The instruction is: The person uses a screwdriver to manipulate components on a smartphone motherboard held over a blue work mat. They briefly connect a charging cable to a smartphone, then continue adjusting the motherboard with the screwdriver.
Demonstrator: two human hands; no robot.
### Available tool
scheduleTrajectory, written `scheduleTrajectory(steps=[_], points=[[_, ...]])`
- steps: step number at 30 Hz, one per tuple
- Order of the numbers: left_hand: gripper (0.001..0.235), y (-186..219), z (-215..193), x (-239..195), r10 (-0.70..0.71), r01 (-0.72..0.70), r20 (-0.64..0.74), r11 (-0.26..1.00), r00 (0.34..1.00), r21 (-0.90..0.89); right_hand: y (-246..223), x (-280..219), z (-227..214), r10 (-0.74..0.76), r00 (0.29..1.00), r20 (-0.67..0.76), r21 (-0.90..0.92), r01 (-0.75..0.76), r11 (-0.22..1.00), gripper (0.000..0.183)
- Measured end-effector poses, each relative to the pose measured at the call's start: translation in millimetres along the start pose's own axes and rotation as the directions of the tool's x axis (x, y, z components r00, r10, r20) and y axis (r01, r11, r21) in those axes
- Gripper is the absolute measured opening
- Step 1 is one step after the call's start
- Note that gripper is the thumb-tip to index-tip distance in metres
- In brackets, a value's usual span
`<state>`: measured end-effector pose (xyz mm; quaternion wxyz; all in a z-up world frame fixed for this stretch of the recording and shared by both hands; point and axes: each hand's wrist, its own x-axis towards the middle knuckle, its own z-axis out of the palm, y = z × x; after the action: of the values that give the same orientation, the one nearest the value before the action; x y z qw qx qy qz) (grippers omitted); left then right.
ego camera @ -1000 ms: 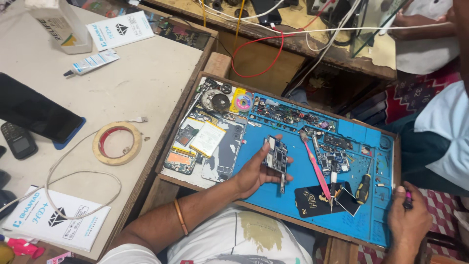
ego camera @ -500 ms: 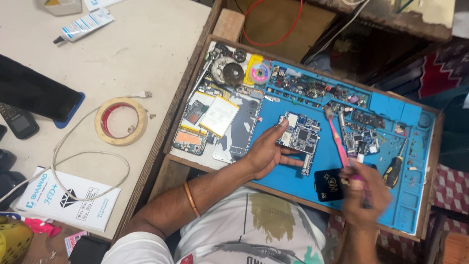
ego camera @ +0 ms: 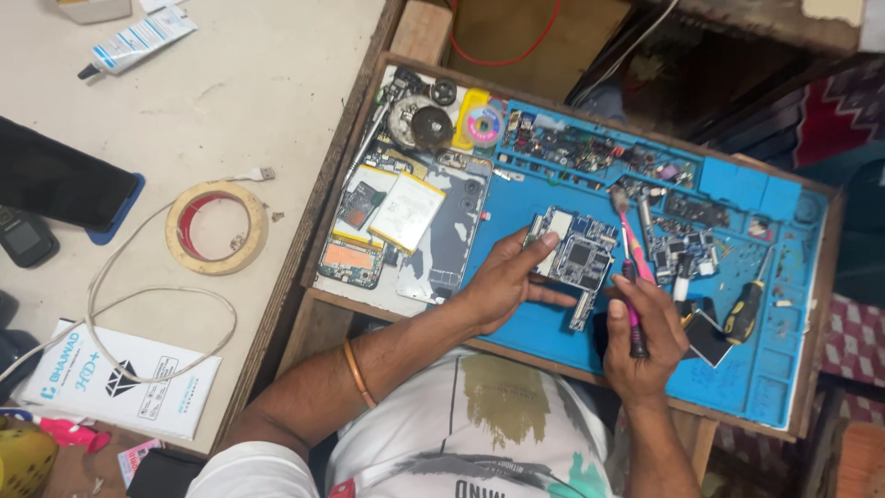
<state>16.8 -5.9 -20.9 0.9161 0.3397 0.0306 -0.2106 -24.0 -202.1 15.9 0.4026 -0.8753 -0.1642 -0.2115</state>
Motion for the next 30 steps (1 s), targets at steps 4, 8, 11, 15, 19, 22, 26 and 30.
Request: scheduleTrajectory(steps=[4,8,11,15,19,22,26,30], points=[[0.047,5.0,6.5,-1.4,0.012,-0.012,-0.004,0.999,1.000,0.033,3.0,2.2,-0.6,0.085,0.996,-0.030,0.020,-0.084,0.996,0.023],[0.044,7.3,9.3,-3.4,0.036,-0.035,-0.010,0.998,0.999,0.058,12.0,2.8,2.5,0.239,0.971,0.001,0.188,-0.235,0.954,0.028],[0.040,4.4,7.8,-3.1,0.026,-0.026,0.001,0.997,1.000,0.077,19.8,-0.3,3.0,0.187,0.982,0.020,0.113,-0.188,0.976,0.028],[0.036,-1.5,4.5,-2.8,0.020,-0.025,0.045,0.993,0.999,0.118,26.0,-4.4,3.3,0.191,0.980,0.052,0.096,-0.195,0.976,0.025],[0.032,-7.9,6.1,-2.4,0.056,-0.067,0.060,0.975,0.997,0.211,27.8,-5.1,1.3,0.261,0.961,0.093,0.170,-0.274,0.947,0.022],[0.030,-10.2,8.5,-7.0,0.097,-0.130,0.124,0.947,0.987,0.294,27.5,-4.7,0.9,0.265,0.959,0.100,0.178,-0.279,0.944,0.023],[0.032,-5.9,11.6,-11.2,0.116,-0.153,0.123,0.920,0.986,0.360,27.0,-2.3,1.7,0.268,0.956,0.116,0.184,-0.286,0.940,0.023],[0.033,-0.9,15.5,-11.1,0.143,-0.149,0.043,0.949,0.989,0.279,25.1,-2.1,1.9,0.230,0.966,0.122,0.209,-0.251,0.945,0.025]])
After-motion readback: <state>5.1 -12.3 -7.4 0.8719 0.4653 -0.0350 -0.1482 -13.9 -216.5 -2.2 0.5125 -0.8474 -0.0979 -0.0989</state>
